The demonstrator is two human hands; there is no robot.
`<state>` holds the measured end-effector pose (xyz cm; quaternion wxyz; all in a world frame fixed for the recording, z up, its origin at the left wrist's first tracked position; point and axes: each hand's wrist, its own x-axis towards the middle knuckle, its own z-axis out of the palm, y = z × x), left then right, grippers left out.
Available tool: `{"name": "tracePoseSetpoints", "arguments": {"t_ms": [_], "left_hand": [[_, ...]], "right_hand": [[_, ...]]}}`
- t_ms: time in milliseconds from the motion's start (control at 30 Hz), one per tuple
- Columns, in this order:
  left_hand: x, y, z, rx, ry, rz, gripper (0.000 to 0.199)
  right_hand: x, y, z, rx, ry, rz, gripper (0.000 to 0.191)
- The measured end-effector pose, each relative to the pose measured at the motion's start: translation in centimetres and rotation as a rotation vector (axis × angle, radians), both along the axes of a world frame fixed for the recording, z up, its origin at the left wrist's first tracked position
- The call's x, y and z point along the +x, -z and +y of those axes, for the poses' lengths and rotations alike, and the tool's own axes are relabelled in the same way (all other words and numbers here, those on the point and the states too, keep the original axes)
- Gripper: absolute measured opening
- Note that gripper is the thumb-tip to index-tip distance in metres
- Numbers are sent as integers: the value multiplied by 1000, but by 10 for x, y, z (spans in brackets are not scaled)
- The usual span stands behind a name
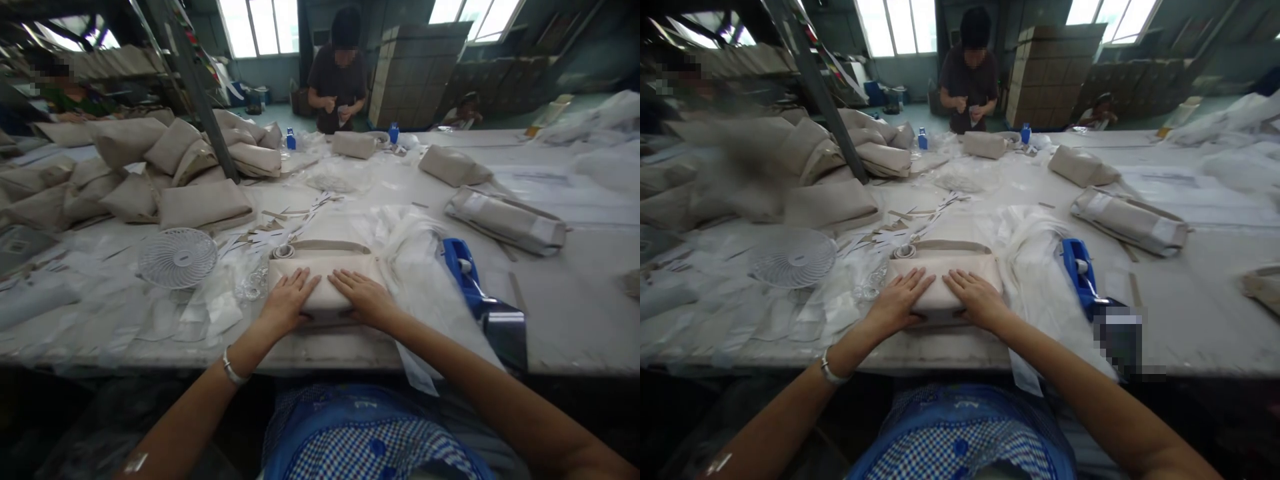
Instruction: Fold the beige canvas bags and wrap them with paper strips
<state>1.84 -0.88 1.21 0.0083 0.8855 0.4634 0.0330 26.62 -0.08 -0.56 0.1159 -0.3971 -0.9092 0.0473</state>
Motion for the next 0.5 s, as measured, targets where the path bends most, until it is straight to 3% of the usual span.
{"name": "tracePoseSetpoints", "arguments": {"t_ms": [133, 233, 300, 367, 500], "left_hand": [[-7, 31, -10, 147, -41, -94, 73], [-6, 60, -21, 289, -73, -145, 70], [-4, 71, -23, 345, -89, -159, 71], [-6, 70, -21, 337, -82, -151, 71], [-26, 51, -13, 213, 13, -89, 77]], "right_hand": [[-5, 21, -5, 108, 49, 15, 78], [-10, 42, -11, 185, 108, 65, 62], [-13, 53, -12, 189, 138, 86, 58], [-14, 60, -10, 186, 143, 97, 57], [-11, 61, -2, 203, 107, 107, 61]]}}
